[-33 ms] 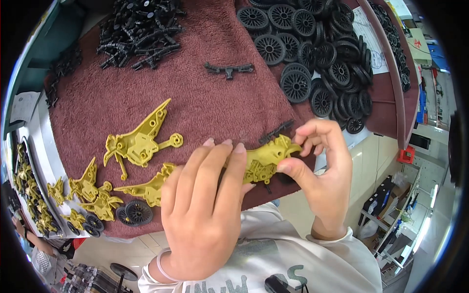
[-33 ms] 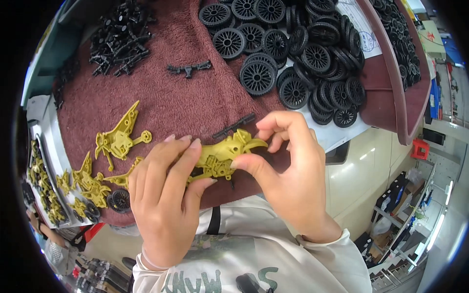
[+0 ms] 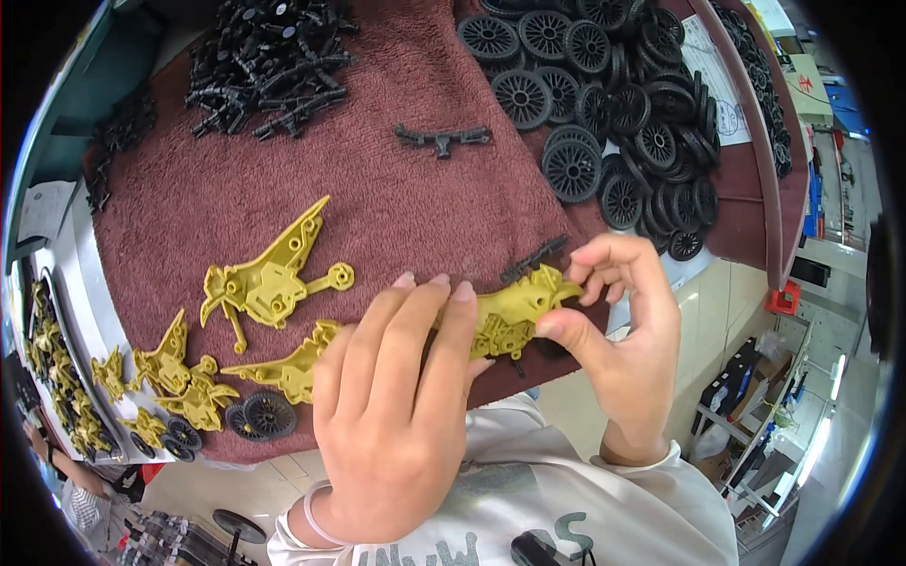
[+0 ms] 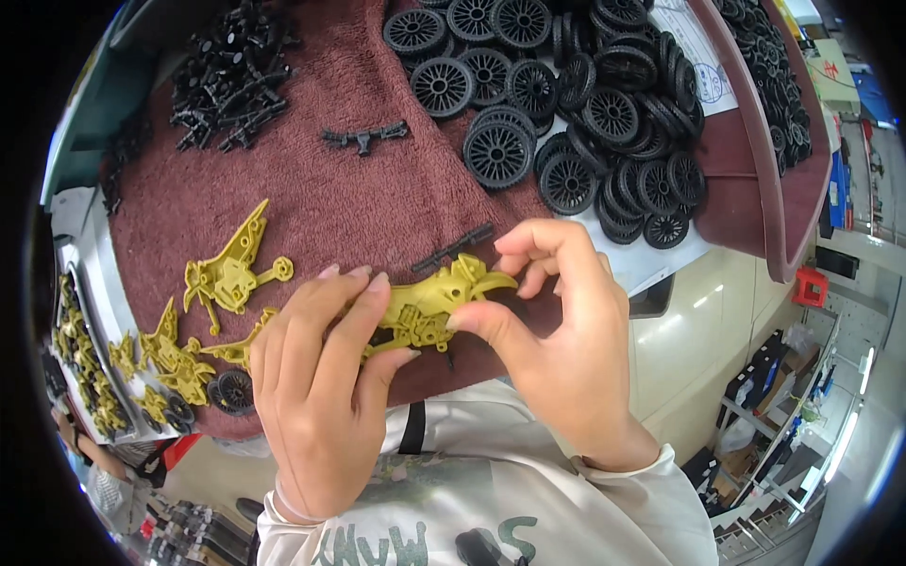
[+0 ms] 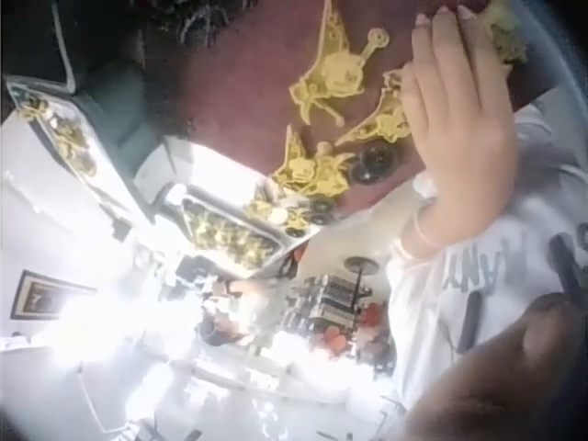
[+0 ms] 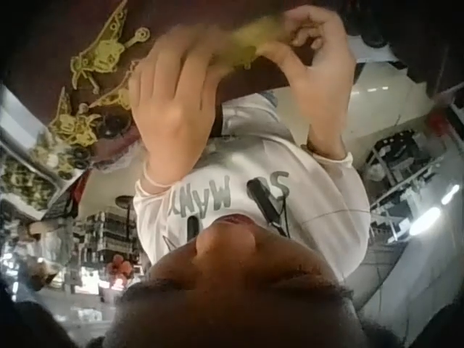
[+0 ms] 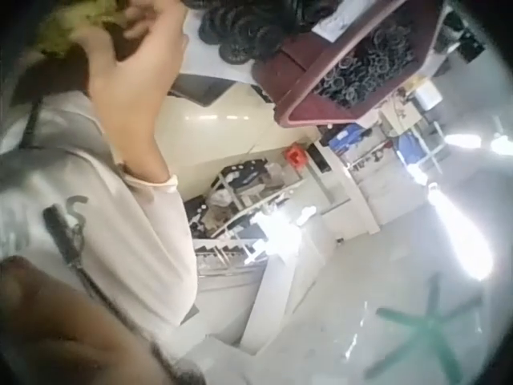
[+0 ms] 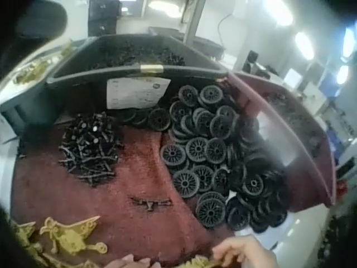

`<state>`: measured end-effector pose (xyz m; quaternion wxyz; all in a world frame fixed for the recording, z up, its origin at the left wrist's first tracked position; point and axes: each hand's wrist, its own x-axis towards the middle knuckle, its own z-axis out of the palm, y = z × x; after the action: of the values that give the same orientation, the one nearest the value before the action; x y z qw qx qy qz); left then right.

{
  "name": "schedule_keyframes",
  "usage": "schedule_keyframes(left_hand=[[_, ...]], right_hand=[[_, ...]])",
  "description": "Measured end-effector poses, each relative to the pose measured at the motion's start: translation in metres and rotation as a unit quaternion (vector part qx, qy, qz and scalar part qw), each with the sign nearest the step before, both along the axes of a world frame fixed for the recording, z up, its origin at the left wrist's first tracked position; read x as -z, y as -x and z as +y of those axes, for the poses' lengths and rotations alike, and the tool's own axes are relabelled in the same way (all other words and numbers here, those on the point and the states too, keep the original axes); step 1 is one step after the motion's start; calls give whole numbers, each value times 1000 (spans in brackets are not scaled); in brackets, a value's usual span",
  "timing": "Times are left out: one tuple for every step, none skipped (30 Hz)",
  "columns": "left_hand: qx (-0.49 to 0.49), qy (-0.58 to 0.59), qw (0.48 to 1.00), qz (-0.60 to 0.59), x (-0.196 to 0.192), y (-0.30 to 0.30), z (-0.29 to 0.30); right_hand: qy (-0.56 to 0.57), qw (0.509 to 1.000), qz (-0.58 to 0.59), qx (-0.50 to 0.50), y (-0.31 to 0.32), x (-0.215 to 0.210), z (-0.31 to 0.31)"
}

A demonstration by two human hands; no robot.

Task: The person assembles small yellow plastic toy motorcycles by hand, attaching plastic wheels to the toy motorcycle frames.

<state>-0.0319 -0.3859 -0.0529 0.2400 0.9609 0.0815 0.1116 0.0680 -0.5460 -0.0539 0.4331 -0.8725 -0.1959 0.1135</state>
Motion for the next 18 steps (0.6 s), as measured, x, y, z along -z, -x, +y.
schedule_keyframes(left_hand=[[-2, -4, 1000, 1, 1, 0, 0], [-4, -11, 1000, -3, 2, -1, 1], [-4, -7, 1000, -4, 2, 0, 2], [-2, -5, 1000, 1, 1, 0, 2], [0, -2, 1000, 6, 0, 0, 3], [1, 2, 1000, 5, -1, 0, 3], [3, 8, 1000, 16, -4, -2, 4], [4, 14, 1000, 26, -6, -3, 4], [5, 18, 999, 26, -7, -3, 5], [10, 15, 999, 31, -7, -3, 5], [15, 11, 999, 37, -8, -4, 5], [27, -6, 999, 31, -7, -4, 6], [29, -3, 999, 31, -6, -4, 6], [36, -14, 999, 29, -6, -5, 7], [42, -26, 998, 26, -5, -5, 7], [45, -32, 998, 24, -5, -5, 8], [47, -30, 998, 24, -5, -6, 10], [52, -28, 998, 23, -4, -5, 10]], right_hand=[[3, 1000, 10, 4, 1, -1, 0], [10, 1000, 21, 18, 3, -2, 2], [13, 1000, 20, 18, 3, -4, 2], [39, 999, 5, -1, 2, -6, 2], [66, 998, -10, -21, 2, -9, 2], [78, 997, -5, -14, 4, -12, 4], [82, 997, -6, -12, 5, -13, 5], [95, 995, -7, -15, 5, -14, 5], [109, 994, -7, -18, 6, -15, 4], [106, 994, -9, -19, 6, -16, 3], [109, 994, -9, -19, 6, -17, 2], [122, 992, -8, -23, 5, -19, 2], [134, 991, -7, -28, 4, -21, 3], [135, 990, -20, -44, 1, -23, 6], [137, 990, -20, -42, 1, -21, 8], [133, 991, -6, -34, 2, -19, 11], [129, 991, 7, -26, 2, -18, 13], [101, 994, 23, -26, 2, -18, 12]])
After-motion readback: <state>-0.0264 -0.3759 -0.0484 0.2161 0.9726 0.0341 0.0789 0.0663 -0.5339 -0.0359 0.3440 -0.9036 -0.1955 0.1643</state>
